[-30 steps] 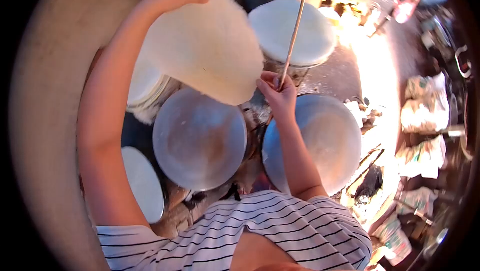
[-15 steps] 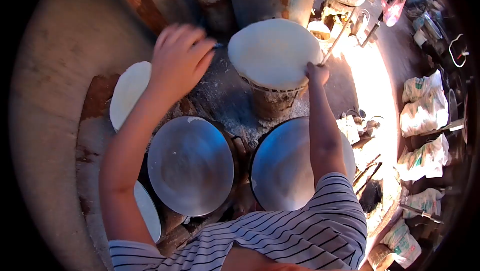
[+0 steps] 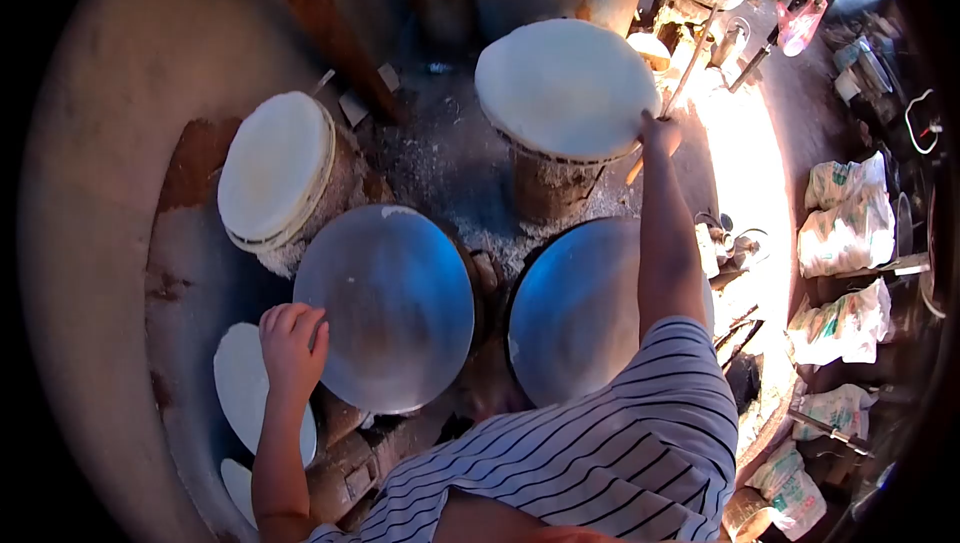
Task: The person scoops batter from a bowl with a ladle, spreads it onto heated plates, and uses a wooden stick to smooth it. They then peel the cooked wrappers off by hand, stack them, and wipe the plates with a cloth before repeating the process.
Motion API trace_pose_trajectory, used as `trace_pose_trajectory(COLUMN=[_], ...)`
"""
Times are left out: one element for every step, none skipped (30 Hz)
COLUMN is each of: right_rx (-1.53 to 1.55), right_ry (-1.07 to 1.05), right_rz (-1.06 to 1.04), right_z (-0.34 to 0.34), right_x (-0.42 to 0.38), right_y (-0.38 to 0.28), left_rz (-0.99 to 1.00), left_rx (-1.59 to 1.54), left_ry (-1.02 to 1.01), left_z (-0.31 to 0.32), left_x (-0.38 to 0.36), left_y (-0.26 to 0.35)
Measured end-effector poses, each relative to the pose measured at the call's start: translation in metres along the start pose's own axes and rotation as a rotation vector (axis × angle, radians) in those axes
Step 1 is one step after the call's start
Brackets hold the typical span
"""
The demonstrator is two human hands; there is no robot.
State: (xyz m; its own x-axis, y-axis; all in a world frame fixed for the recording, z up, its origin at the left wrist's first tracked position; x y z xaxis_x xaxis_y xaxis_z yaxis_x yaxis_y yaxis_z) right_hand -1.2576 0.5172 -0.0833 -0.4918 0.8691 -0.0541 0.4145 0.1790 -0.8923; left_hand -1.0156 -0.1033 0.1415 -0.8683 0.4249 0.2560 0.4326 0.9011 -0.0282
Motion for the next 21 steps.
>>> trace_pose_trajectory(right_rx=[0.012,-0.079,-0.168,-0.17,0.16,0.299,0.361,0.429,0.393,0.322,0.364,0.469,0.394,0.319,0.274,0.052,0.025,0.011,0.006,-0.007,-0.002], right_ry=[-0.048,0.031,0.111,0.083,-0.056,-0.281,-0.432,-0.586,-0.659,-0.819,-0.896,-1.044,-1.053,-1.062,-0.938,-0.71,-0.642,-0.579,-0.527,-0.488,-0.452], right_rz=[0.089,0.018,-0.052,-0.02,0.0,0.045,0.074,0.111,0.077,0.066,0.202,0.065,0.033,0.0,-0.397,-0.825,-0.77,-0.723,-0.689,-0.41,-0.14], right_z=[-0.009,-0.02,-0.035,-0.051,-0.074,-0.082,-0.092,-0.104,-0.126,-0.131,-0.138,-0.14,-0.147,-0.154,-0.167,-0.205,-0.234,-0.261,-0.286,-0.314,-0.347], right_x=[-0.005,0.005,0.011,0.003,-0.05,-0.089,-0.139,-0.202,-0.274,-0.33,-0.386,-0.429,-0.459,-0.489,-0.496,-0.498,-0.48,-0.465,-0.45,-0.423,-0.397], right_y=[-0.003,-0.001,0.001,-0.001,-0.024,-0.026,-0.026,-0.025,-0.031,-0.02,-0.009,-0.003,-0.004,-0.004,-0.001,-0.019,-0.002,0.013,0.028,0.067,0.117], left_rz=[-0.013,-0.066,-0.115,-0.163,-0.232,-0.311,-0.318,-0.256,-0.29,-0.349,-0.332,-0.299,-0.351,-0.411,-0.494,-0.591,-0.717,-0.684,-0.654,-0.67,-0.692], left_rx=[-0.004,-0.032,-0.057,-0.082,-0.17,-0.257,-0.342,-0.444,-0.704,-0.955,-1.201,-1.455,-1.611,-1.772,-1.887,-1.991,-2.027,-2.03,-2.035,-2.009,-1.981], left_ry=[-0.006,-0.001,0.006,0.011,0.021,0.034,-0.007,-0.015,-0.074,-0.129,-0.13,-0.147,-0.271,-0.417,-0.5,-0.581,-0.576,-0.598,-0.596,-0.577,-0.54], left_z=[-0.002,-0.006,-0.01,-0.014,-0.015,-0.013,-0.005,0.009,0.029,0.051,0.075,0.096,0.116,0.133,0.14,0.147,0.142,0.127,0.114,0.112,0.112], left_x=[-0.009,-0.021,-0.034,-0.046,-0.057,-0.069,-0.074,-0.077,-0.077,-0.077,-0.081,-0.087,-0.097,-0.109,-0.122,-0.134,-0.142,-0.143,-0.145,-0.15,-0.153], left_y=[0.005,0.006,0.007,0.01,0.013,0.019,0.029,0.045,0.07,0.096,0.136,0.165,0.179,0.202,0.227,0.253,0.254,0.255,0.255,0.253,0.253])
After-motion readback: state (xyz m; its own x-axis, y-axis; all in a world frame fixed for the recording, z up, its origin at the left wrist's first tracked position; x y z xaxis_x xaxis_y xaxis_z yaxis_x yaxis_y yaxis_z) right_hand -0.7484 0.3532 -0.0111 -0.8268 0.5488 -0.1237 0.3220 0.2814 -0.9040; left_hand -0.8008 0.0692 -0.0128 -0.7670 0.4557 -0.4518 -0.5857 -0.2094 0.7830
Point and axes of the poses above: each hand's wrist, its own x-axis towards the middle knuckle, its own z-axis out of the palm, y = z × x, the point moved 7 cm from there along x, towards the middle knuckle, and after that the axes turned 5 degrees about z, right-handed, at the moved point
